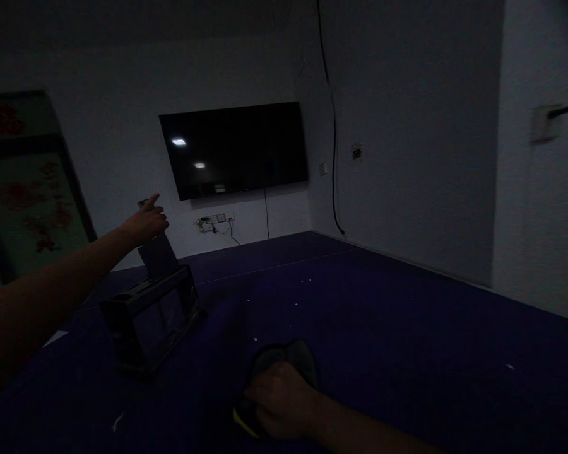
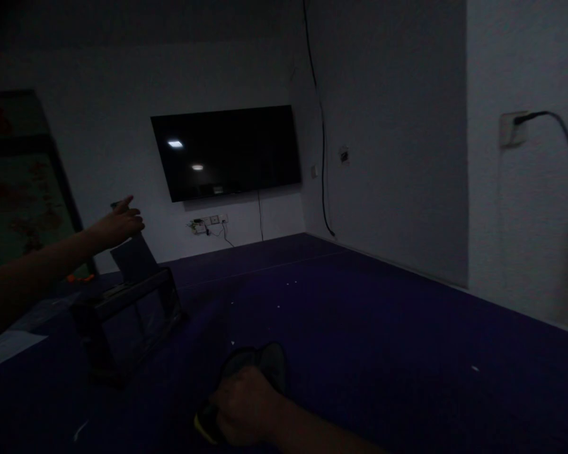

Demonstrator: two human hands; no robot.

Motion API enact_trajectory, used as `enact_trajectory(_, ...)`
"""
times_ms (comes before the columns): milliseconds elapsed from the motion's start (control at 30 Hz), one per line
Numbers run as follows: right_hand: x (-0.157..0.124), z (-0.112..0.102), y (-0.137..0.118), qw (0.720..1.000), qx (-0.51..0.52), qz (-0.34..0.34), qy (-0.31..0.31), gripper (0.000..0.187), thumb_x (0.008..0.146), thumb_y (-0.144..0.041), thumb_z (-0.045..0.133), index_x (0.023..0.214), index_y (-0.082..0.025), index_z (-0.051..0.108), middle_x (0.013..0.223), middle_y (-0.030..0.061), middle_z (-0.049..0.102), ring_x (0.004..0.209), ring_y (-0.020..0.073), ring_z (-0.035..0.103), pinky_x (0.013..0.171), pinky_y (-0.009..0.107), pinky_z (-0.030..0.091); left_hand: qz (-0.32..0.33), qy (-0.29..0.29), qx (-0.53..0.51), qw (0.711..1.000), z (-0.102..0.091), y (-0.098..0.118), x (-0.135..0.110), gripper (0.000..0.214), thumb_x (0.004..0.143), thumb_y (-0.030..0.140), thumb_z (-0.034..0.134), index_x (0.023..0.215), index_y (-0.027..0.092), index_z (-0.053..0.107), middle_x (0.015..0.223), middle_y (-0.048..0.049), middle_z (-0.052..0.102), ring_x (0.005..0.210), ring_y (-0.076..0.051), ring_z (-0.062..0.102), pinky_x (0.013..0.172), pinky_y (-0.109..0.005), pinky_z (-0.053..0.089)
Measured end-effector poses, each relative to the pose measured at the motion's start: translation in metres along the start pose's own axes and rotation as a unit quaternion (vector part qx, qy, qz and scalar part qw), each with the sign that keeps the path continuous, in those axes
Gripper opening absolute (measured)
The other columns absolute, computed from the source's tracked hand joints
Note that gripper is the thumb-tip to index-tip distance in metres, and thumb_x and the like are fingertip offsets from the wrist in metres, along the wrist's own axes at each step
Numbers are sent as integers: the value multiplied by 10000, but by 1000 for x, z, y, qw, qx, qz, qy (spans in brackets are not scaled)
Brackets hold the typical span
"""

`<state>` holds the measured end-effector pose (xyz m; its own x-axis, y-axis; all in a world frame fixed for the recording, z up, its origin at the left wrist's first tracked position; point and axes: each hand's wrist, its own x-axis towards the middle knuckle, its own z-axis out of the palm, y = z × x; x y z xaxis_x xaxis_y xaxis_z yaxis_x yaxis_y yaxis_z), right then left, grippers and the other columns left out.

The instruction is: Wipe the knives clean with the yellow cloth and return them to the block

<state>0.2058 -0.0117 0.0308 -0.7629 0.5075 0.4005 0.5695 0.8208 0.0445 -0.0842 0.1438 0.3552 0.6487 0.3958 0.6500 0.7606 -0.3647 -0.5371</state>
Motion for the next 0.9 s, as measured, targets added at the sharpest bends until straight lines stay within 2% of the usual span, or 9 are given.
enact_trajectory(100,0,2,1,1000,-11,0,-1,303,691,-212,458,943,-161,617,824,59,702,682,190,643,546,276,400,92,-88,51,991,13,9,-3,293,673,-77,489,515,170,503,492,60,490,691,-118,523,1094,-427,218)
enact_trajectory(167,0,1,1,1000,-18,-1,-1,285,697,-218,460,928,-163,618,806,55,699,672,192,643,536,280,400,115,-112,87,983,23,15,-7,308,695,-67,466,515,178,517,519,35,525,701,-138,539,1086,-429,226)
enact_trajectory(367,0,-2,0,1000,-16,3,-5,278,700,-215,471,929,-165,620,799,64,699,663,182,636,562,264,414,139,-153,159,965,47,27,-19,322,699,-46,462,523,202,567,585,-14,627,745,-190,589,1043,-437,257)
enact_trajectory(600,0,-7,-2,1000,-24,-4,-11,245,714,-219,467,899,-162,618,781,60,696,663,183,637,542,264,401,146,-191,161,957,72,45,-46,271,686,-23,511,554,184,626,643,-46,665,760,-185,620,1051,-393,247)
enact_trajectory(700,1,-7,-2,999,-29,-5,-18,242,715,-228,469,895,-164,618,791,50,696,674,188,645,528,271,394,131,-197,143,961,73,47,-51,268,706,-9,512,559,184,627,648,-45,672,751,-185,627,1037,-390,277)
enact_trajectory(800,1,-7,-2,999,-27,6,-16,246,716,-227,466,899,-172,621,800,43,699,679,188,651,532,272,398,117,-197,106,968,63,47,-50,260,714,7,510,599,200,641,684,-28,684,809,-172,628,1050,-354,269)
enact_trajectory(900,1,-5,-3,999,-30,8,-16,246,704,-226,470,890,-176,623,795,41,700,678,191,653,543,276,406,68,-174,73,980,49,50,-47,303,710,9,484,830,211,675,931,-33,702,1032,-180,582,1082,-362,223)
